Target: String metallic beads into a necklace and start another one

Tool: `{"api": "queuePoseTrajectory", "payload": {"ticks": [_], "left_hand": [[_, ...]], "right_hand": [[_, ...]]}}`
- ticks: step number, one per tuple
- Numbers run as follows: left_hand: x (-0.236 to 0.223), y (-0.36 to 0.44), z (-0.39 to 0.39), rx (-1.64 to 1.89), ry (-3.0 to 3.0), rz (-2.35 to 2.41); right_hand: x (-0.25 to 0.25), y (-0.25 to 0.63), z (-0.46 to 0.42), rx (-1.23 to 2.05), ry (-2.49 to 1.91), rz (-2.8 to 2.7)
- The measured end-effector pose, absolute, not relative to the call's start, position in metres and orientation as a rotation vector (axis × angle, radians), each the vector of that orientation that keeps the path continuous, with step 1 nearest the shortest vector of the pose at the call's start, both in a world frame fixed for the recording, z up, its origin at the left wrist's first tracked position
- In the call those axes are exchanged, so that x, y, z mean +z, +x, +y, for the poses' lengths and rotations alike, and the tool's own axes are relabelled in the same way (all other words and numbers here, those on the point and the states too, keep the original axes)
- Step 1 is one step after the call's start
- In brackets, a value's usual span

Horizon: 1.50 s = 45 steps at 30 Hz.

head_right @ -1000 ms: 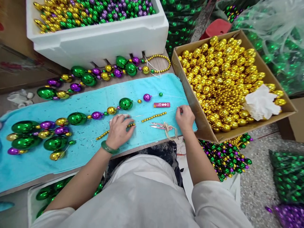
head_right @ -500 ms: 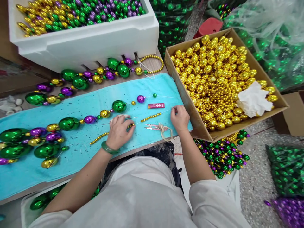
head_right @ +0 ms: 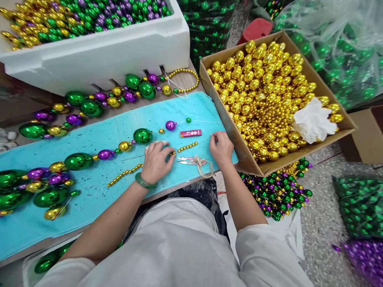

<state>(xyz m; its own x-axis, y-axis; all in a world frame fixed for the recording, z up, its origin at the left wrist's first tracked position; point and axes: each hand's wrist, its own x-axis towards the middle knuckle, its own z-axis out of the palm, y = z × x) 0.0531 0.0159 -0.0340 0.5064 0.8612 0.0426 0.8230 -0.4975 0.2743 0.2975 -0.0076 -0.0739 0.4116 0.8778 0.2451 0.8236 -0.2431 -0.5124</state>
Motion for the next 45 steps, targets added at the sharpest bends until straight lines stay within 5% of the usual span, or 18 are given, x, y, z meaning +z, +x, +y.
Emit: {"api": "queuePoseTrajectory", "payload": {"ticks": [45], "left_hand": [[-0.025, 0.073, 0.017, 0.133, 2.542, 1.49]], "right_hand": [[-0.072, 0.299, -0.009, 0.236, -2.06, -1.439]]}}
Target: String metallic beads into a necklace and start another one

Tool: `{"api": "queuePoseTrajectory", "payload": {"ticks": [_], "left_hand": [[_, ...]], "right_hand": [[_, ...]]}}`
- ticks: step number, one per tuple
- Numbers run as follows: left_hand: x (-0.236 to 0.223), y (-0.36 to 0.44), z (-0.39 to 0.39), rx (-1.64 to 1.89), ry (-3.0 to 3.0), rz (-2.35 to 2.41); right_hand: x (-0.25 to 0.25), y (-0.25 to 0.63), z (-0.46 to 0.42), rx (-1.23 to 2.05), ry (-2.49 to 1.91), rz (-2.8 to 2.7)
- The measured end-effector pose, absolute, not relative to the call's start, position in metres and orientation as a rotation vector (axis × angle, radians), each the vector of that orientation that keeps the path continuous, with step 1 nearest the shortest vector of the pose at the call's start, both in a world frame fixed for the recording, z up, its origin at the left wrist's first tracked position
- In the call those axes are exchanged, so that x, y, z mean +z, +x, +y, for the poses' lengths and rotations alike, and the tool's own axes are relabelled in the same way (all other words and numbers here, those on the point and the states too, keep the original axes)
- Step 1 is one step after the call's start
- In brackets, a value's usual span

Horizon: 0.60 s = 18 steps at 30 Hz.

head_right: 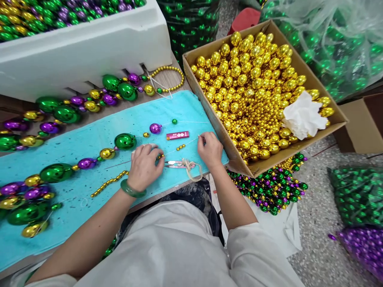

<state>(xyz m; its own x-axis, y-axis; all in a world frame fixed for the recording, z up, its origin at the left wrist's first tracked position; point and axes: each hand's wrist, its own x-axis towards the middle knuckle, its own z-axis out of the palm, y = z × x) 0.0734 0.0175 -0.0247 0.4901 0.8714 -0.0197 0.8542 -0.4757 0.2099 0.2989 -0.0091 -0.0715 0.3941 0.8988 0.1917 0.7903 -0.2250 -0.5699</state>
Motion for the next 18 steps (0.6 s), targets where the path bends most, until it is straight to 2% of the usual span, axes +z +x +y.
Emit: {"api": "queuePoseTrajectory", "payload": {"ticks": [7, 13, 18], "left_hand": [[-0.028, 0.112, 0.028, 0.22, 2.624, 1.294], [-0.03, 0.125, 0.029, 0.153, 2.621, 1.327], [-0.029, 0.124, 0.029, 0.151, 2.627, 1.302]], "right_hand": [[-0.071, 0.298, -0.01, 0.229, -2.053, -1.437], [-0.072, 0.301, -0.009, 0.252, -2.038, -1.418], [-0.058, 0.291, -0.017, 0.076, -1.92, -1.608]]}}
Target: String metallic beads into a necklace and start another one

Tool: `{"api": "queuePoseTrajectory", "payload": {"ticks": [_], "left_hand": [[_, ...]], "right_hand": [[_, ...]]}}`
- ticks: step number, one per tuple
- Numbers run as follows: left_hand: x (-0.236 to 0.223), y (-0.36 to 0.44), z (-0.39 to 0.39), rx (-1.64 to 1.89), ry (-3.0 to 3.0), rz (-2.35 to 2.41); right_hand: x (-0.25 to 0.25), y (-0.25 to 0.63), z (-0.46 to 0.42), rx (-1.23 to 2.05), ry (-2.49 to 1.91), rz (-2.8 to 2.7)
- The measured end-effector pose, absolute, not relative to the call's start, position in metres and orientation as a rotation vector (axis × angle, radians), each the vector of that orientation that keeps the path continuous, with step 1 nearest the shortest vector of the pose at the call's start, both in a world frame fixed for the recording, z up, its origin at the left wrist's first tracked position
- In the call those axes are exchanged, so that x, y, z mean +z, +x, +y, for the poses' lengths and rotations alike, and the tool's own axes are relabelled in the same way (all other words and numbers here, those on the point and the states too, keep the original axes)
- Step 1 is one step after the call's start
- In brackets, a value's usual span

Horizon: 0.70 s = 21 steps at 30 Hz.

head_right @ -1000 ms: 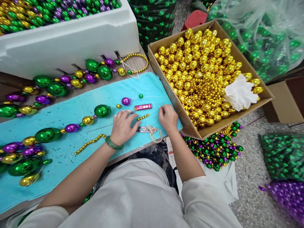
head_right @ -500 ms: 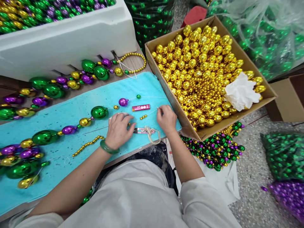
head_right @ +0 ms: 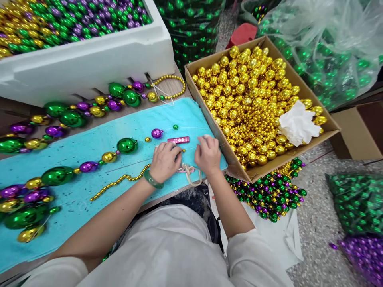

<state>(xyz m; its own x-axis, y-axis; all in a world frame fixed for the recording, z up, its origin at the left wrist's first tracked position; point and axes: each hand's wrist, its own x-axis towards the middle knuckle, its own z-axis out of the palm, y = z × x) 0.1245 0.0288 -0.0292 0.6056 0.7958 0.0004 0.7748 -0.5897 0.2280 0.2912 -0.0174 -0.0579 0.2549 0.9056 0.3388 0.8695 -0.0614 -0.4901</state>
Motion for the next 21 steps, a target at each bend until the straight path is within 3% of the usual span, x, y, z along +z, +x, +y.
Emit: {"api": "queuePoseTrajectory", "payload": {"ticks": [5, 10, 21], "left_hand": [[-0.031, 0.122, 0.035, 0.248, 2.527, 1.252], [-0.02, 0.106, 0.038, 0.425, 2.225, 1.172], [0.015, 0.054, 0.036, 0.522, 1.818, 1.267]], "right_hand": [[-0.048, 0.272, -0.018, 0.207, -1.749, -2.124], [-0.038, 0.277, -0.011, 0.248, -1.752, -2.253], [0.027, 0.353, -0.015, -0.261, -2.162, -1.982]]}}
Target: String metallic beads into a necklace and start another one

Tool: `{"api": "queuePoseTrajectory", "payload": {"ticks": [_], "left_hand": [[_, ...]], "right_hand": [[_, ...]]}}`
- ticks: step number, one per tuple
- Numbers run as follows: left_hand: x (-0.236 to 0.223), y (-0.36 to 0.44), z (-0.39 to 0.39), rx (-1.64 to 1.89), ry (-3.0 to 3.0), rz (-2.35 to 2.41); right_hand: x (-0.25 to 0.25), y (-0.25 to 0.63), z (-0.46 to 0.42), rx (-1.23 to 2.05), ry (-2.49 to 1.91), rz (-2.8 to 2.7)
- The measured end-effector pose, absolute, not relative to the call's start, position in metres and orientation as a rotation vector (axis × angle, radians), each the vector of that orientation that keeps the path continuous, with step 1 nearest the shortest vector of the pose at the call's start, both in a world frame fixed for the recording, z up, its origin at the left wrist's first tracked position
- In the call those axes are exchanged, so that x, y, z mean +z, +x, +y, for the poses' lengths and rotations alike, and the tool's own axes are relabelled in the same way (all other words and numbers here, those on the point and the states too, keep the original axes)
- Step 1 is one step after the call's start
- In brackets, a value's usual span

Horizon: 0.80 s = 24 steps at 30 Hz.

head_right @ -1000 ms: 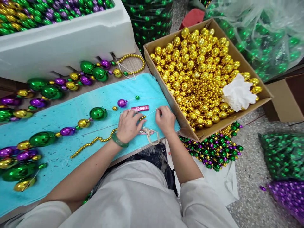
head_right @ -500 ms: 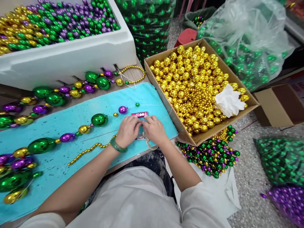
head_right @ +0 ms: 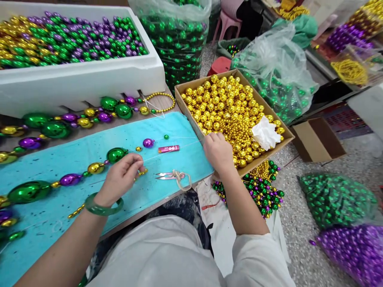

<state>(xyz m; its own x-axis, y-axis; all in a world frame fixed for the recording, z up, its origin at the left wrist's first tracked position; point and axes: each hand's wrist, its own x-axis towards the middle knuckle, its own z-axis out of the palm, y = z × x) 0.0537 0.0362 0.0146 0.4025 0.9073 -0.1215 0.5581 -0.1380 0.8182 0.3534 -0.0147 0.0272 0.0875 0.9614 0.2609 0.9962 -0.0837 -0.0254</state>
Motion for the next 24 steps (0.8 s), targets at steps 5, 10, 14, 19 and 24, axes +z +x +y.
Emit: {"api": "queuePoseTrajectory", "payload": {"ticks": [5, 10, 14, 19, 24], "left_hand": [[0.009, 0.048, 0.028, 0.51, 1.878, 1.273], [-0.001, 0.054, 0.015, 0.429, 1.97, 1.22], [-0.004, 0.059, 0.009, 0.467, 2.0, 1.21], [-0.005, 0.058, 0.006, 0.498, 1.958, 1.217], [-0.01, 0.05, 0.006, 0.571, 1.829, 1.295]], "right_hand": [[0.027, 0.407, -0.011, -0.274, -2.464, -1.783], [0.027, 0.409, -0.009, -0.197, -2.53, -1.781], [0.03, 0.363, 0.0, -0.005, -2.243, -1.892], [0.016, 0.309, 0.011, 0.466, -1.978, -2.075], [-0.002, 0.281, 0.009, 0.783, -1.854, -2.203]]}}
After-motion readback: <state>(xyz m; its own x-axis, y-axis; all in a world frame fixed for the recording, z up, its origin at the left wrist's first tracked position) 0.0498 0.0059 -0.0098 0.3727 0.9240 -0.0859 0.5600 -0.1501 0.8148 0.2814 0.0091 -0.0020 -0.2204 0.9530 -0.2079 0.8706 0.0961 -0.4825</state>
